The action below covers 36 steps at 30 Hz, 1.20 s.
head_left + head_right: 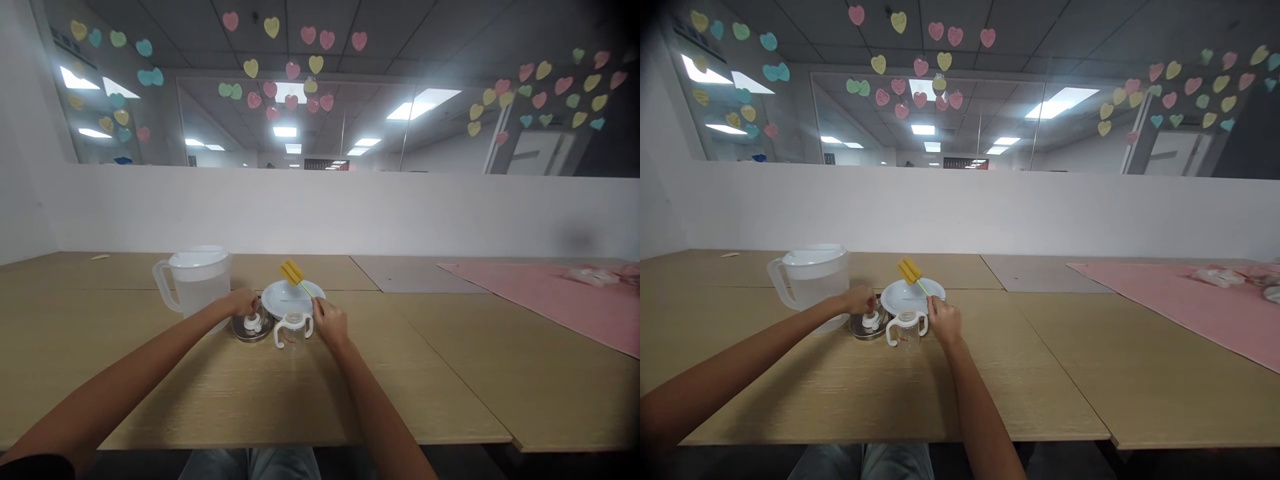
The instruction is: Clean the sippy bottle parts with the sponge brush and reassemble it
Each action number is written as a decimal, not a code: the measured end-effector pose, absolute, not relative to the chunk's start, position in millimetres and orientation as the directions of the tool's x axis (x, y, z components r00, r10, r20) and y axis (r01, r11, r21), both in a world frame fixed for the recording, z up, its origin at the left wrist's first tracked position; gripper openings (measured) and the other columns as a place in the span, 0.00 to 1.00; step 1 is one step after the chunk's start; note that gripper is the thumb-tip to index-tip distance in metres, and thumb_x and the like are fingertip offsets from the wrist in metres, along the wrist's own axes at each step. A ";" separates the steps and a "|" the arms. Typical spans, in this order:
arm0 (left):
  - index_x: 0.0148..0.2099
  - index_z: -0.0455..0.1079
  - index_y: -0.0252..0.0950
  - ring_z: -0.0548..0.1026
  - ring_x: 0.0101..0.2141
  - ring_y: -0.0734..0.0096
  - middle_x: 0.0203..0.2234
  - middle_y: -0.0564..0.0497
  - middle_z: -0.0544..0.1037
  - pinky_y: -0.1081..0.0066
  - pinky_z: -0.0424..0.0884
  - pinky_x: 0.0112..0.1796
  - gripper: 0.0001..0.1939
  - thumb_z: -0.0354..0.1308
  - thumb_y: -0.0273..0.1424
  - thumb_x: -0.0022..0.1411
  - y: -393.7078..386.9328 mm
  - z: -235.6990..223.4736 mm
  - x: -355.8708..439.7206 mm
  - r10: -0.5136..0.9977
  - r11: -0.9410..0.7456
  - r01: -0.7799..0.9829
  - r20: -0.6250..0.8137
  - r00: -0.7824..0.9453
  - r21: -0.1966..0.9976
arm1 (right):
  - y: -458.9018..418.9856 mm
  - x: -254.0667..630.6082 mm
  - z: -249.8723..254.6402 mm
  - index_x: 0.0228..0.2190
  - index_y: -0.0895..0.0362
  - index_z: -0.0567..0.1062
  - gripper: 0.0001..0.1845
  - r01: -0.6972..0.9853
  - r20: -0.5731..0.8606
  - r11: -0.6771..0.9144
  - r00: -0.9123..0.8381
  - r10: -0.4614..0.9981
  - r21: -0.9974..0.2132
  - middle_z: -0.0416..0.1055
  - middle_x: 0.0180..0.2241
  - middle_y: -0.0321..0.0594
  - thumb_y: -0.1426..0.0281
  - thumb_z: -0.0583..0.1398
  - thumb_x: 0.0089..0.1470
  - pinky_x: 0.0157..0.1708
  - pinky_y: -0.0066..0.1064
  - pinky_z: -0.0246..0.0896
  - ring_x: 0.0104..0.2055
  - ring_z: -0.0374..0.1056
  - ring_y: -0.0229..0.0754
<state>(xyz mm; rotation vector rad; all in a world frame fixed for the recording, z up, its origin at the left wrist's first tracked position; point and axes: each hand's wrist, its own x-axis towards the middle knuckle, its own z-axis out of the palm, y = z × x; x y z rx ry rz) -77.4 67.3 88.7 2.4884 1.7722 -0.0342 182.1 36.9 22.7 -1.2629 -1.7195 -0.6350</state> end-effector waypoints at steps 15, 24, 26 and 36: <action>0.50 0.69 0.36 0.71 0.45 0.57 0.44 0.44 0.74 0.66 0.64 0.46 0.25 0.54 0.47 0.56 3.1 95.8 -0.6 0.709 -0.704 0.635 0.355 0.610 0.316 | 37.1 184.8 22.8 0.30 0.58 0.77 0.23 0.918 0.905 0.381 -0.069 0.420 -0.107 0.73 0.20 0.41 0.64 0.46 0.63 0.22 0.25 0.46 0.19 0.65 0.34; 0.56 0.61 0.35 0.74 0.36 0.65 0.41 0.46 0.74 0.71 0.72 0.31 0.38 0.67 0.42 0.43 -12.3 42.8 9.6 0.885 -0.368 0.205 0.274 0.377 0.907 | 36.4 183.6 24.2 0.27 0.58 0.76 0.22 0.922 0.918 0.375 -0.064 0.392 -0.095 0.72 0.18 0.40 0.64 0.47 0.63 0.21 0.26 0.45 0.18 0.64 0.33; 0.53 0.64 0.34 0.74 0.36 0.64 0.43 0.44 0.74 0.73 0.71 0.26 0.35 0.66 0.42 0.44 -15.9 37.8 9.7 0.906 -0.301 0.139 0.238 0.350 0.943 | 36.4 183.3 24.5 0.27 0.58 0.76 0.23 0.926 0.921 0.365 -0.059 0.385 -0.094 0.72 0.18 0.39 0.64 0.47 0.63 0.21 0.26 0.45 0.18 0.63 0.32; 0.50 0.67 0.33 0.74 0.35 0.66 0.40 0.45 0.76 0.73 0.72 0.30 0.33 0.69 0.38 0.41 -21.3 36.0 13.4 0.906 -0.312 0.095 0.266 0.328 0.945 | 36.8 182.1 23.1 0.27 0.58 0.76 0.24 0.920 0.912 0.376 -0.056 0.406 -0.111 0.72 0.19 0.38 0.63 0.46 0.64 0.21 0.25 0.44 0.18 0.62 0.31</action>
